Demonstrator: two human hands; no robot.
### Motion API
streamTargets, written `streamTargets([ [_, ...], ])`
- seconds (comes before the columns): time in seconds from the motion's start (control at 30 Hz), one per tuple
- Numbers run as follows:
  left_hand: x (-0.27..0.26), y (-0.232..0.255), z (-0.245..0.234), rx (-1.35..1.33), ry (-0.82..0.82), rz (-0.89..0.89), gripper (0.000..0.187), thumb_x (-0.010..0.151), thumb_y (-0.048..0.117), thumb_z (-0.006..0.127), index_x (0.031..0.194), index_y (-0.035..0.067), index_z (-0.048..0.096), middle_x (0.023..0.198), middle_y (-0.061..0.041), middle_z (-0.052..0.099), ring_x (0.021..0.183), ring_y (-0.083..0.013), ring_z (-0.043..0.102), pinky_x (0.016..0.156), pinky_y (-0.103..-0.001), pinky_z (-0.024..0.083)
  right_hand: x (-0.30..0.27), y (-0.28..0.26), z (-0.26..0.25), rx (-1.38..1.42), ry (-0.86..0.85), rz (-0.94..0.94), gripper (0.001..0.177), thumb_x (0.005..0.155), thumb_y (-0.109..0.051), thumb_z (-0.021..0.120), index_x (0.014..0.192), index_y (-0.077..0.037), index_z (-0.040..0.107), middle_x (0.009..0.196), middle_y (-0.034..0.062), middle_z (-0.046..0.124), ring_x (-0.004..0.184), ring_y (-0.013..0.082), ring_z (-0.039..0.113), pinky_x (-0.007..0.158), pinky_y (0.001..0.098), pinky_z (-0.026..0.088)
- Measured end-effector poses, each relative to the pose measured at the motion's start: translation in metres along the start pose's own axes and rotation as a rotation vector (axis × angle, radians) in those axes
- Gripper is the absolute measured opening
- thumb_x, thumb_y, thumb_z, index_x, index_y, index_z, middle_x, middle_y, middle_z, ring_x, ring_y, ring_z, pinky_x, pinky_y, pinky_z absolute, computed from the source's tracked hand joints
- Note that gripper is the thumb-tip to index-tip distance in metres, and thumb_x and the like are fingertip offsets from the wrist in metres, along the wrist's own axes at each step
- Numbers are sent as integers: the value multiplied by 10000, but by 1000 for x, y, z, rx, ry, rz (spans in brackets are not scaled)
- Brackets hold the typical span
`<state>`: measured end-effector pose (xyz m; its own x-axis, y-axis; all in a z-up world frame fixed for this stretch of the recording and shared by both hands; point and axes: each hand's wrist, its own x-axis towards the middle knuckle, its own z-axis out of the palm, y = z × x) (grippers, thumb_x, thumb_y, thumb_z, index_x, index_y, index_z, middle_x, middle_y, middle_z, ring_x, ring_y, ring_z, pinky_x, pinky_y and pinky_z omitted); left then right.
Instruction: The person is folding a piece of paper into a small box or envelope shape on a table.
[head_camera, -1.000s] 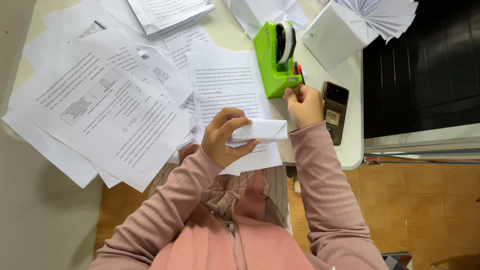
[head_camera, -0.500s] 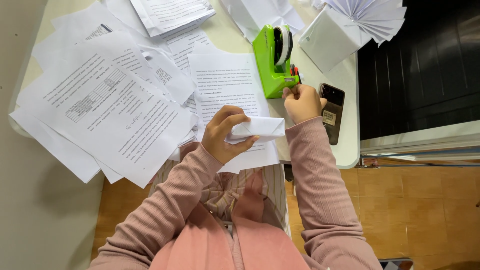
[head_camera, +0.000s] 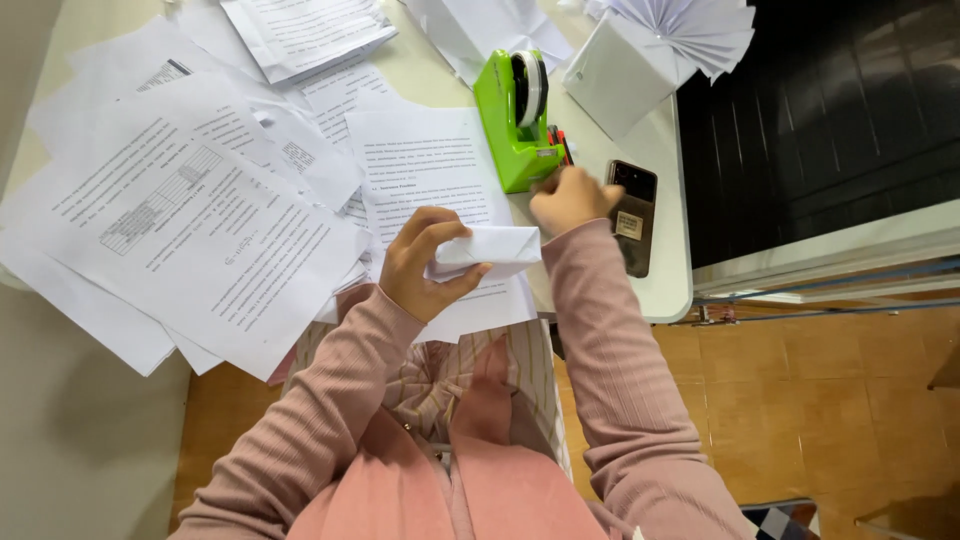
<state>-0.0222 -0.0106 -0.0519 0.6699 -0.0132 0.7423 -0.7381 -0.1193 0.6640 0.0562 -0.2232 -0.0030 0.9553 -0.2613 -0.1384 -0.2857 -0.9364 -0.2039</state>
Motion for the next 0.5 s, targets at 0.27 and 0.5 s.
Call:
streamTargets([
  [0.27, 1, -1, -1, 27, -7, 13, 425, 762, 104, 906, 1103, 111, 653, 979, -102, 612, 830, -269, 687, 740, -406, 641, 7, 38, 40, 423, -20, -264, 117, 901, -247, 685, 837, -158, 728, 672, -18, 635, 727, 167, 592, 800, 305, 355],
  [0.5, 1, 2, 0, 25, 9, 0, 411, 784, 115, 901, 1109, 124, 649, 983, -100, 608, 834, -265, 686, 740, -395, 645, -70, 32, -48, 973, -77, -798, 161, 1007, -133, 639, 900, -27, 695, 1091, 126, 609, 993, 170, 484, 845, 257, 363],
])
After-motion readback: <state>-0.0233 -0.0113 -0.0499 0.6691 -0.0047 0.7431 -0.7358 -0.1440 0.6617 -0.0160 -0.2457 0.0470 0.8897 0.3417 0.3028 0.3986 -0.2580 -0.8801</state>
